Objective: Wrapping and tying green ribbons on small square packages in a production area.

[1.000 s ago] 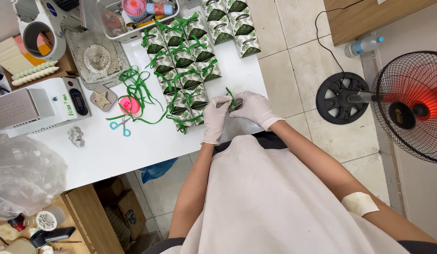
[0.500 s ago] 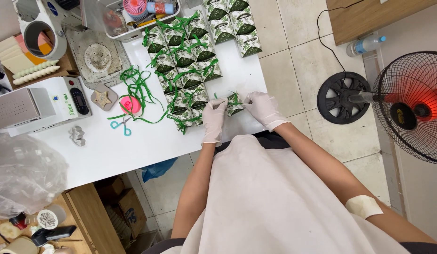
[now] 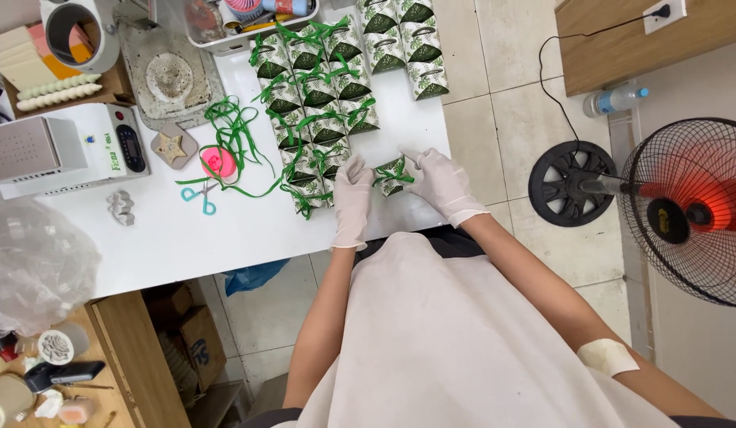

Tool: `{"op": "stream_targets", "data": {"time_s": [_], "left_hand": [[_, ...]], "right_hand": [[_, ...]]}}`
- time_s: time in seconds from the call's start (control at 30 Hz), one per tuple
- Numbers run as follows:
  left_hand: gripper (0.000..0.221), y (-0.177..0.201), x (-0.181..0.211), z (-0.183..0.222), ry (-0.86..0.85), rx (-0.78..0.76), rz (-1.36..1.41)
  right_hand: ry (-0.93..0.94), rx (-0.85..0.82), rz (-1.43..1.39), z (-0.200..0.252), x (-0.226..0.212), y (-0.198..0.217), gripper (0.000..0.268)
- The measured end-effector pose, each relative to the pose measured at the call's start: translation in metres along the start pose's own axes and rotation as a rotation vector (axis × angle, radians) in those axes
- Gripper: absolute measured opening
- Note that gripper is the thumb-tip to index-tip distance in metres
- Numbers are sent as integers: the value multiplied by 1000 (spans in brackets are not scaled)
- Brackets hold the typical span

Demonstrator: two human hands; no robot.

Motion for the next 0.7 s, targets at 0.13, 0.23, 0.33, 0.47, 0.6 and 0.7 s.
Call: {"op": "stream_targets", "data": {"time_s": [0.13,0.23,0.33,0.47,0.6,0.7], "left_hand": [[41,10,74,35,5,106,39],[39,29,93,63,69,213,68],[33,47,106,81,-60,240,81],[28,80,98,108,-87,365,43],[25,117,56,136,-39,519,129],[25,127,47,154,-32,561,121]], "right_hand": [[154,6,159,-18,-7,-21,47],[234,22,258,-32,-4,-44,24],[202,4,242,-42,-8,-41,14],[177,28,171,-63,-11,-35,17],[146,51,203,-87,-14,-37,17],[143,51,216,-98,-19,-38,17]]}}
Point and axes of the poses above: each hand's wrist, its own z-axis away from the middle knuckle, its own y-axis out of the back of the hand, x = y × z, the point moved 10 cm from there along -z, towards the middle knuckle, and after that the axes turned 14 degrees about -x, right-handed, at the moved point
